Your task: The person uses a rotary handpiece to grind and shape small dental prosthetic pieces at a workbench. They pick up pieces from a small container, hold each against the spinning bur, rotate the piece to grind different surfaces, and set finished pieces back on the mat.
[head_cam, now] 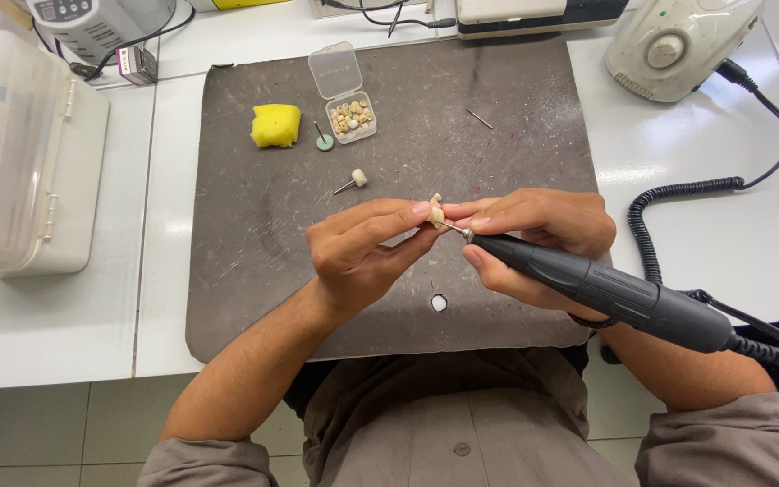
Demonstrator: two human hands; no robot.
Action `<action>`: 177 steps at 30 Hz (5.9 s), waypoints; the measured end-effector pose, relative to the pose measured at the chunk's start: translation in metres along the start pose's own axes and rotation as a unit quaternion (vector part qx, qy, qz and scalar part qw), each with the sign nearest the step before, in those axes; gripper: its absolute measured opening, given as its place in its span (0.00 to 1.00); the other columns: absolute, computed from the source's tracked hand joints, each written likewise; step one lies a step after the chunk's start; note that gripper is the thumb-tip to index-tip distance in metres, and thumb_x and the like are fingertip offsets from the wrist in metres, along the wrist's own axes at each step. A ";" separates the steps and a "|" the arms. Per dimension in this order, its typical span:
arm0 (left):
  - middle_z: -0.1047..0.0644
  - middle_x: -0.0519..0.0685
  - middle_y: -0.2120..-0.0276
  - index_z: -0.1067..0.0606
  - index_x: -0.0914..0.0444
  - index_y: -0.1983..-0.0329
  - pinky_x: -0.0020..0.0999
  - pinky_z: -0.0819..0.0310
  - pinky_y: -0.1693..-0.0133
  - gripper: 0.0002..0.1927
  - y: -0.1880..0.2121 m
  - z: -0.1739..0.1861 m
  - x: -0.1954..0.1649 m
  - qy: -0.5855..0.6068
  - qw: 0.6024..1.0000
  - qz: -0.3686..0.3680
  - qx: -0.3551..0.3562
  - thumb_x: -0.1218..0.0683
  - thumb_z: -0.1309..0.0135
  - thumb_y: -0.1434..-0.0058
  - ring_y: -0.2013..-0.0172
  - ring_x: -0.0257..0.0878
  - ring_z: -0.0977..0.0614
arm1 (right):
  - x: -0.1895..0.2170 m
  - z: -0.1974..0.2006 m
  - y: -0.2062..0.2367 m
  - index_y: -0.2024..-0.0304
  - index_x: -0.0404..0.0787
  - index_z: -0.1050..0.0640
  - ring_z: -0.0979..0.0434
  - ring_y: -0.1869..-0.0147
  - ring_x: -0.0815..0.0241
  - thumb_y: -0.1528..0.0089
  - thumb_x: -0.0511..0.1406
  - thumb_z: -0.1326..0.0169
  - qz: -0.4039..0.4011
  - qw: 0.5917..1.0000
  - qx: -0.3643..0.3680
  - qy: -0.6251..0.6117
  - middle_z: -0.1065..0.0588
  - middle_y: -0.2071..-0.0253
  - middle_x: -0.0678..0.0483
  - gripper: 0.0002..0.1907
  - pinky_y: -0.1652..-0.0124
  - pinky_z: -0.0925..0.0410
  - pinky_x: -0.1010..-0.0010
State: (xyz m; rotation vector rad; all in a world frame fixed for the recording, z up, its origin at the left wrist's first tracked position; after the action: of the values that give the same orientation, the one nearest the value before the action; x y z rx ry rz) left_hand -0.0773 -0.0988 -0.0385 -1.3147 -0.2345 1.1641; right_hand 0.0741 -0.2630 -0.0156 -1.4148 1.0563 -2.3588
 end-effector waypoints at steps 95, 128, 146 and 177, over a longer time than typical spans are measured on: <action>0.16 0.54 0.58 0.24 0.64 0.49 0.31 0.11 0.56 0.18 0.001 -0.001 0.000 -0.009 1.000 -0.016 -0.011 0.65 0.31 0.39 0.56 0.41 0.12 | 0.001 0.000 0.002 0.54 0.34 0.23 0.16 0.42 0.47 0.41 0.23 0.36 -0.004 1.000 0.002 -0.008 0.19 0.57 0.44 0.14 0.45 0.19 0.68; 0.17 0.54 0.57 0.24 0.63 0.48 0.31 0.11 0.55 0.19 0.002 0.000 0.000 -0.010 1.000 -0.012 -0.014 0.65 0.30 0.39 0.56 0.41 0.12 | -0.001 0.000 0.000 0.54 0.35 0.23 0.13 0.51 0.54 0.42 0.25 0.35 0.022 1.000 -0.003 0.002 0.19 0.62 0.47 0.15 0.44 0.19 0.63; 0.17 0.55 0.56 0.24 0.64 0.47 0.30 0.11 0.56 0.19 0.001 -0.002 0.000 0.006 1.000 -0.018 -0.002 0.65 0.31 0.39 0.55 0.42 0.12 | -0.002 0.000 0.002 0.54 0.35 0.23 0.15 0.43 0.49 0.40 0.23 0.37 0.012 1.000 -0.010 -0.012 0.20 0.58 0.46 0.13 0.51 0.19 0.74; 0.17 0.54 0.55 0.24 0.64 0.47 0.30 0.11 0.56 0.19 0.000 -0.002 -0.001 -0.010 1.000 -0.009 -0.014 0.66 0.31 0.38 0.56 0.40 0.12 | -0.001 -0.003 0.001 0.54 0.35 0.23 0.15 0.43 0.48 0.41 0.24 0.36 0.016 1.000 -0.020 -0.001 0.19 0.58 0.45 0.14 0.47 0.19 0.69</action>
State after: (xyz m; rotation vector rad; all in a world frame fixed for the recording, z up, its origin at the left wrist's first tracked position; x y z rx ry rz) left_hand -0.0764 -0.1008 -0.0387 -1.3237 -0.2775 1.1632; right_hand 0.0715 -0.2622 -0.0179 -1.4029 1.1222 -2.3257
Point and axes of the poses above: each hand's wrist, its own y-axis away from the middle knuckle, its own z-axis out of the back of the hand, x = y × z, the point moved 1 cm from there along -y, towards the middle knuckle
